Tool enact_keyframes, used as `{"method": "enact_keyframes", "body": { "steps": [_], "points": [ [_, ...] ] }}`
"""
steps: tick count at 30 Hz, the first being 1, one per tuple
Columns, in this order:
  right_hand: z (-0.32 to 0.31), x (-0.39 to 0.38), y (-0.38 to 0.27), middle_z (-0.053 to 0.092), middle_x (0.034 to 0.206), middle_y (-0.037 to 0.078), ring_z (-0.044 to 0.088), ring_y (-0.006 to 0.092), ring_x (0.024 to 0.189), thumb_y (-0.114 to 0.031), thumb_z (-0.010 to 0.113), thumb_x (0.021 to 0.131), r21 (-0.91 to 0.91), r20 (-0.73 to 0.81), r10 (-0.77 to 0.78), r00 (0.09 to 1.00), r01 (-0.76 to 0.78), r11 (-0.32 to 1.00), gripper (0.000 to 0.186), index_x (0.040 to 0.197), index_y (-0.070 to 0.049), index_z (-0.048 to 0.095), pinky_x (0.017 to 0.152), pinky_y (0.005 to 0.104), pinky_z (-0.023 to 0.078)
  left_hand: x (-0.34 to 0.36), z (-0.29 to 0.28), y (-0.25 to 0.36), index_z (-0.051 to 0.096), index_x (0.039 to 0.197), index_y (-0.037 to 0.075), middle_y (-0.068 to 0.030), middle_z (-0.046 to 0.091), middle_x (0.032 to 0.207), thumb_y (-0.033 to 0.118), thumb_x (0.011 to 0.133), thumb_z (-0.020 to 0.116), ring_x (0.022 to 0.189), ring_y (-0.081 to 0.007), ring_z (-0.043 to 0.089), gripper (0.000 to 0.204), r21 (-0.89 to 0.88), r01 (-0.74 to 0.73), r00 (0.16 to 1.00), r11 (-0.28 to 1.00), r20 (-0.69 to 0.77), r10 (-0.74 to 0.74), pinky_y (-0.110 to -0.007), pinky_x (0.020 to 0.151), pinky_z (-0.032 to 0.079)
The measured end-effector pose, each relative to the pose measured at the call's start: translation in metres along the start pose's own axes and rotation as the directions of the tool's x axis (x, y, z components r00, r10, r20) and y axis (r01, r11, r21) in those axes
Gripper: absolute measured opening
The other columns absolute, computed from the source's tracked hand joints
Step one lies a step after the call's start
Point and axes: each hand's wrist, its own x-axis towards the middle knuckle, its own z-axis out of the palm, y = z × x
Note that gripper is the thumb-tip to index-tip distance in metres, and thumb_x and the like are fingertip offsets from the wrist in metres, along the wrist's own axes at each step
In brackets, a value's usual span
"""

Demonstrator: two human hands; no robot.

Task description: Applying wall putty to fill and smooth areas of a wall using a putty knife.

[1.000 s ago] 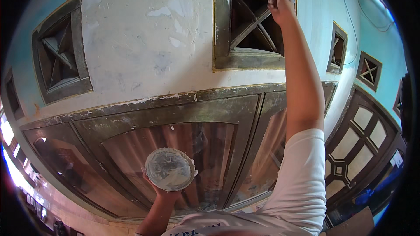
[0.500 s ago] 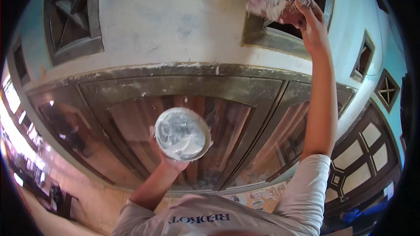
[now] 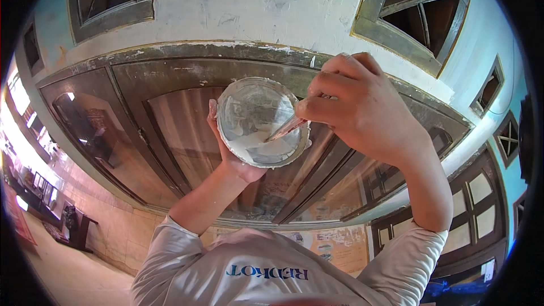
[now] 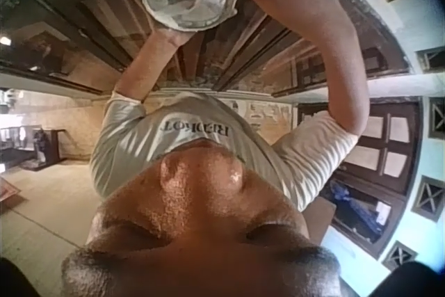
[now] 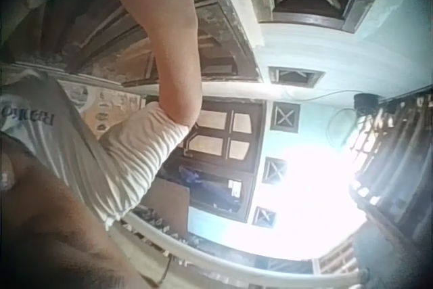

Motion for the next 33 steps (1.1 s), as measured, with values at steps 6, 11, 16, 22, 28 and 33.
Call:
{"method": "enact_keyframes", "body": {
  "steps": [6,11,16,22,28,33],
  "points": [
    [-0.001,0.006,-0.005,0.058,0.088,-0.006,0.052,0.0165,0.09,-0.014,0.07,0.07,-0.028,-0.068,0.023,0.997,-0.025,0.999,0.024,0.092,-0.022,0.066,0.081,0.0331,0.042,-0.006,-0.002,-0.001,0.041,0.144,0.02,-0.0109,0.047,0.144,0.086,0.077,0.034,0.131,-0.0325,0.046,0.094,-0.011,0.002,1.0,1.0,0.027,-0.002,-0.056,0.108,0.037],
    [-0.004,-0.012,0.002,0.062,0.088,-0.005,0.052,0.0186,0.083,-0.009,0.076,0.061,0.002,-0.202,0.048,0.978,-0.049,0.999,0.036,0.095,-0.019,0.067,0.075,0.0324,0.043,-0.014,-0.002,0.005,0.05,0.136,0.02,-0.0047,0.052,0.135,0.081,0.083,0.037,0.123,-0.0284,0.05,0.082,-0.027,-0.084,0.989,0.996,0.121,0.087,-0.047,0.102,0.041],
    [0.007,-0.036,-0.004,0.063,0.085,0.001,0.057,0.0237,0.075,-0.004,0.075,0.066,0.065,-0.294,0.112,0.949,-0.098,0.993,0.029,0.092,-0.011,0.065,0.068,0.0365,0.048,-0.018,-0.015,0.005,0.05,0.136,0.019,-0.005,0.052,0.135,0.079,0.084,0.039,0.122,-0.0287,0.05,0.08,-0.061,-0.143,0.972,0.988,0.18,0.152,-0.048,0.103,0.04],
    [0.01,-0.042,-0.008,0.062,0.083,0.011,0.061,0.0216,0.073,-0.004,0.071,0.082,0.407,-0.192,0.508,0.84,-0.402,0.82,0.013,0.092,-0.005,0.062,0.067,0.0296,0.049,-0.02,-0.004,-0.001,0.051,0.135,0.019,-0.005,0.052,0.135,0.08,0.082,0.041,0.123,-0.0299,0.049,0.082,-0.052,-0.128,0.979,0.99,0.15,0.134,-0.049,0.104,0.039],
    [0.035,-0.05,0.009,0.058,0.08,-0.002,0.051,0.0046,0.065,-0.013,0.061,0.096,0.899,0.089,0.673,0.734,-0.35,0.262,0.017,0.103,0.0,0.054,0.06,0.0204,0.042,-0.025,-0.002,-0.013,0.052,0.135,0.019,-0.006,0.052,0.138,0.077,0.083,0.043,0.124,-0.0314,0.05,0.079,-0.103,-0.061,0.982,0.993,0.173,0.078,-0.052,0.105,0.039],
    [0.051,-0.063,0.033,0.058,0.08,-0.001,0.052,0.0033,0.063,-0.019,0.056,0.099,0.95,0.111,0.719,0.686,-0.285,0.125,0.018,0.104,-0.002,0.053,0.057,0.0209,0.044,-0.023,-0.001,-0.017,0.053,0.133,0.019,-0.0058,0.053,0.136,0.08,0.08,0.044,0.124,-0.0311,0.05,0.081,-0.105,0.016,0.997,0.994,0.08,-0.008,-0.052,0.105,0.039]
  ]
}}
